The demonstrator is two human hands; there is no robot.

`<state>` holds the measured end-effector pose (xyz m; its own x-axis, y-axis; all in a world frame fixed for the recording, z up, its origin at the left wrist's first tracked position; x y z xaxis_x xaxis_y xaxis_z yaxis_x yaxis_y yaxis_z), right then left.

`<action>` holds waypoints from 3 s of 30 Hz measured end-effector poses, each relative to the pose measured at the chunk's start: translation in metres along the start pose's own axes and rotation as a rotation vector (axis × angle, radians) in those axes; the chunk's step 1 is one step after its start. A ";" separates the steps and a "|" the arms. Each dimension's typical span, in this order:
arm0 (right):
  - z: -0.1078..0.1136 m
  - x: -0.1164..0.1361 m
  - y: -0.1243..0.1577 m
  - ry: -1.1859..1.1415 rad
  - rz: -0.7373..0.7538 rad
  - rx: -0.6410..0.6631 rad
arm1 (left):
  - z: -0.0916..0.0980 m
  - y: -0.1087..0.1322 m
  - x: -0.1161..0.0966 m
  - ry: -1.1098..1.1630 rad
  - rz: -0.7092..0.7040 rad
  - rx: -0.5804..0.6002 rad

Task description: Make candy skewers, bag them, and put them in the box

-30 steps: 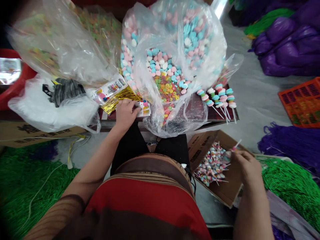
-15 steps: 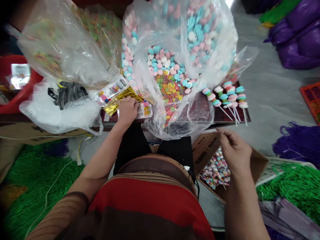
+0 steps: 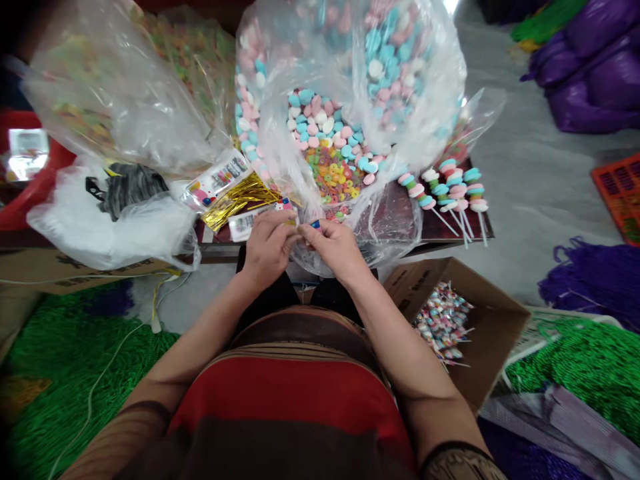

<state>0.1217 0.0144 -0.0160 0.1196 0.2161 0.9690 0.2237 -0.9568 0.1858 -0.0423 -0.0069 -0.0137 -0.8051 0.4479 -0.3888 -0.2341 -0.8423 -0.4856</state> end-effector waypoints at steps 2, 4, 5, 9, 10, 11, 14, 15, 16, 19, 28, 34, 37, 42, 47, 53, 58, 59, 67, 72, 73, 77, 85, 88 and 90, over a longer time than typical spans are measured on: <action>0.003 -0.001 0.002 -0.016 0.025 -0.019 | 0.003 -0.001 -0.003 0.174 0.110 0.067; 0.009 0.000 0.007 -0.014 0.055 -0.029 | 0.008 -0.004 -0.001 0.359 0.249 0.191; 0.012 0.000 0.010 -0.014 0.066 -0.034 | 0.011 -0.006 0.001 0.439 0.306 0.262; 0.022 0.000 0.014 -0.044 0.088 -0.095 | 0.016 -0.013 0.005 0.651 0.439 0.446; 0.023 -0.001 0.014 -0.059 0.091 -0.106 | 0.016 -0.014 0.005 0.677 0.464 0.453; 0.024 -0.003 0.014 -0.075 0.094 -0.114 | 0.015 -0.014 0.004 0.691 0.484 0.451; 0.025 -0.009 0.015 -0.102 0.117 -0.148 | 0.011 -0.012 0.001 0.680 0.490 0.423; 0.026 -0.011 0.016 -0.098 0.121 -0.168 | 0.010 -0.011 0.000 0.667 0.480 0.416; 0.026 -0.013 0.017 -0.087 0.117 -0.189 | 0.009 -0.010 -0.002 0.654 0.473 0.410; 0.026 -0.017 0.021 -0.051 0.060 -0.234 | 0.008 -0.007 -0.005 0.605 0.462 0.386; 0.023 -0.014 0.028 -0.139 0.018 -0.175 | 0.007 -0.010 -0.011 0.429 0.294 0.448; 0.027 -0.014 0.033 0.153 0.098 -0.240 | -0.002 -0.003 -0.016 0.596 0.358 0.525; 0.036 -0.007 0.030 0.290 0.182 -0.186 | -0.004 0.000 -0.012 0.561 0.393 0.489; 0.096 0.017 0.018 0.630 0.347 -0.379 | -0.009 0.009 0.005 0.633 0.568 0.377; 0.164 0.033 0.007 1.274 0.094 -0.648 | -0.011 0.011 0.009 0.701 0.541 0.279; 0.176 0.018 -0.004 1.493 -0.108 -0.601 | -0.004 0.004 0.003 0.672 0.520 0.285; 0.185 0.009 -0.007 1.417 -0.006 -0.668 | -0.008 0.010 0.012 0.779 0.608 0.219; 0.188 0.009 -0.006 1.388 0.029 -0.680 | -0.010 0.012 0.014 0.838 0.627 0.197; 0.162 0.035 0.042 0.809 0.430 -0.525 | -0.021 0.022 0.026 1.196 0.700 0.045; 0.120 0.050 0.070 0.523 0.434 -0.356 | -0.018 0.023 0.026 1.221 0.691 0.068; 0.114 0.051 0.071 0.502 0.435 -0.344 | -0.018 0.023 0.026 1.219 0.682 0.069; 0.105 0.053 0.072 0.507 0.445 -0.296 | -0.015 0.024 0.025 1.201 0.642 0.076; 0.105 0.055 0.072 0.695 0.494 -0.204 | -0.016 0.026 0.032 1.070 0.530 0.128; 0.109 0.055 0.072 0.728 0.486 -0.176 | -0.009 0.019 0.032 0.934 0.404 0.198; 0.111 0.055 0.072 0.739 0.482 -0.163 | -0.002 0.012 0.030 0.850 0.319 0.249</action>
<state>0.2514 -0.0208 0.0325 -0.5012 -0.3427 0.7946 0.1632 -0.9392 -0.3021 -0.0683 -0.0030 -0.0328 -0.2064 0.1706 -0.9635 -0.2595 -0.9590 -0.1143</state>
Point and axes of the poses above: each hand's wrist, its own y-axis away from the middle knuckle, its own z-axis out of the back of the hand, x = y × z, the point moved 1 cm from there along -y, towards the middle knuckle, and after that the axes turned 6 degrees about -y, right-handed, at the moved point
